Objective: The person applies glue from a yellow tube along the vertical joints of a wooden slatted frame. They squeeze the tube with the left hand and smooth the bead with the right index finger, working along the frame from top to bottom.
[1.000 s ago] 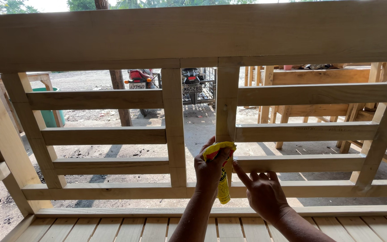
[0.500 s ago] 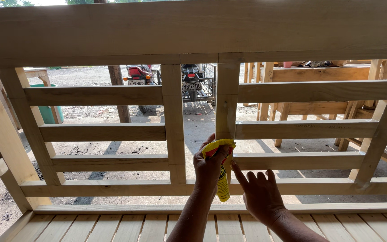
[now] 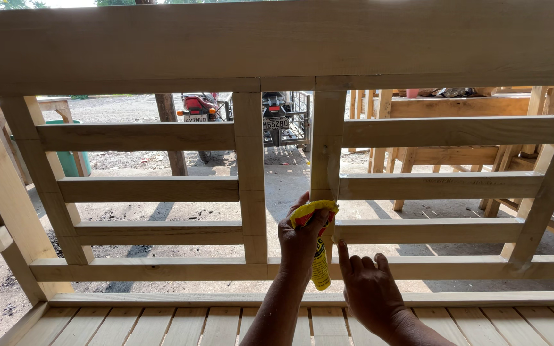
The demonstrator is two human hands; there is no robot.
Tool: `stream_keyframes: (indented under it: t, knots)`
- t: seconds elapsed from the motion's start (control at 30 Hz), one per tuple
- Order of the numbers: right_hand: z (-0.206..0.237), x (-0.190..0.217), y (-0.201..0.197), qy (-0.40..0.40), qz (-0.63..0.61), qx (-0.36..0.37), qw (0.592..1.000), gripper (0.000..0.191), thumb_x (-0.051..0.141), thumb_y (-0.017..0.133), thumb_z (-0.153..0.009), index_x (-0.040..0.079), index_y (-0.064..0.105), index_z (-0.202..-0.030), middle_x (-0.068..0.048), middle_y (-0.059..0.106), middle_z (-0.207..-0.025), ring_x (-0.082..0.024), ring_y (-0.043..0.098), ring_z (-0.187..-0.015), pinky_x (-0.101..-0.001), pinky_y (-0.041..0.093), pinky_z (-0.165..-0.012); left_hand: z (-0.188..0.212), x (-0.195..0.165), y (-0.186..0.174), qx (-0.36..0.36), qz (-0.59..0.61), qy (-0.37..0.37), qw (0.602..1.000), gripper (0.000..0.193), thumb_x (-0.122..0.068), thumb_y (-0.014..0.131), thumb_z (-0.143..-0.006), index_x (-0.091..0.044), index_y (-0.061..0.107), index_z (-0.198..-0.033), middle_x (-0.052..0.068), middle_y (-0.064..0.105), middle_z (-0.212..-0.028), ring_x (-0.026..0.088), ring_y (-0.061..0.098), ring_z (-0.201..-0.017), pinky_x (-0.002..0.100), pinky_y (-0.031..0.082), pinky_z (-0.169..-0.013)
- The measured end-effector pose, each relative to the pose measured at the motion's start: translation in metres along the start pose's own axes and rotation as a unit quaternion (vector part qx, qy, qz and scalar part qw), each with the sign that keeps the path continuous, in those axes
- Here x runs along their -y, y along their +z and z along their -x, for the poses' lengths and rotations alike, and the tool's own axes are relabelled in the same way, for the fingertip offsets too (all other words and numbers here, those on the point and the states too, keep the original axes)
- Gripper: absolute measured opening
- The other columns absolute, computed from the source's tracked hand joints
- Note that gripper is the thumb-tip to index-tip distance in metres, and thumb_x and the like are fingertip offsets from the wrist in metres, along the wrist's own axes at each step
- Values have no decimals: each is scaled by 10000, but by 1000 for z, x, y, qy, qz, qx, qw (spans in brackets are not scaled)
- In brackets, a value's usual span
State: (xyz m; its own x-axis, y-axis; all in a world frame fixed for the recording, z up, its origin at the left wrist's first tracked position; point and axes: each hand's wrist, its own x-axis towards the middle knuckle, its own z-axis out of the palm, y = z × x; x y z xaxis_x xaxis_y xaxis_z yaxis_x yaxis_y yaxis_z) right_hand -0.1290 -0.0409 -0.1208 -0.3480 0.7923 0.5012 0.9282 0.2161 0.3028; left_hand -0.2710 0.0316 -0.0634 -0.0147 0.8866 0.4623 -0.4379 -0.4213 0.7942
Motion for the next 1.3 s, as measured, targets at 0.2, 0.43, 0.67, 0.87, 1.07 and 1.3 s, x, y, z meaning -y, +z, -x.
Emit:
stream_keyframes:
  t: [0.2, 0.43, 0.67, 0.87, 1.07, 1.3]
  knots:
    - [-8, -5, -6, 47, -18, 76, 996, 933, 139, 628, -900, 86, 107, -1673, -84, 635, -1060, -207, 673, -842, -541, 434, -1009, 0, 1, 1, -2, 4, 4, 1000, 588, -170, 779, -870, -54, 595, -1417, 117, 793, -1084, 165, 777, -938, 301, 652, -811]
    - [-6, -13, 0, 22, 45, 20, 999, 902, 104, 643, -861, 198, 215, -1649, -86, 618, -1039, -229, 661, -842, -554, 461, -939, 3, -1, 2, -7, 1, -4, 1000, 593, -174, 778, -871, -58, 588, -1421, 109, 793, -1082, 162, 775, -949, 289, 641, -818]
    - [5, -7, -1, 29, 6, 7, 1000, 943, 140, 680, -829, 144, 204, -1643, -70, 587, -1004, -197, 628, -801, -475, 449, -885, 1, -1, 1, -3, 6, -2, 1000, 591, -176, 777, -873, -68, 591, -1424, 102, 796, -1082, 159, 774, -959, 290, 647, -827]
    - [0, 3, 5, 45, 24, 32, 998, 943, 134, 669, -832, 31, 177, -1629, -92, 545, -1044, -213, 580, -784, -461, 417, -786, -1, 4, 0, 7, 19, 18, 1000, 604, -168, 776, -879, -53, 580, -1438, 119, 795, -1084, 161, 774, -953, 293, 645, -837]
    - [-3, 8, 18, 27, 12, 12, 999, 917, 115, 667, -835, 56, 204, -1625, -92, 547, -1040, -198, 571, -753, -453, 412, -752, 1, 2, 0, 3, -5, 18, 1000, 623, -168, 778, -882, -53, 558, -1454, 107, 795, -1088, 154, 776, -958, 294, 647, -836]
    - [7, -8, 11, 47, 32, 22, 998, 956, 112, 667, -828, 31, 167, -1640, -61, 533, -986, -196, 542, -739, -452, 408, -758, 3, 2, 0, 1, 6, 5, 1000, 621, -185, 770, -885, -59, 564, -1458, 111, 796, -1087, 152, 774, -956, 290, 644, -846]
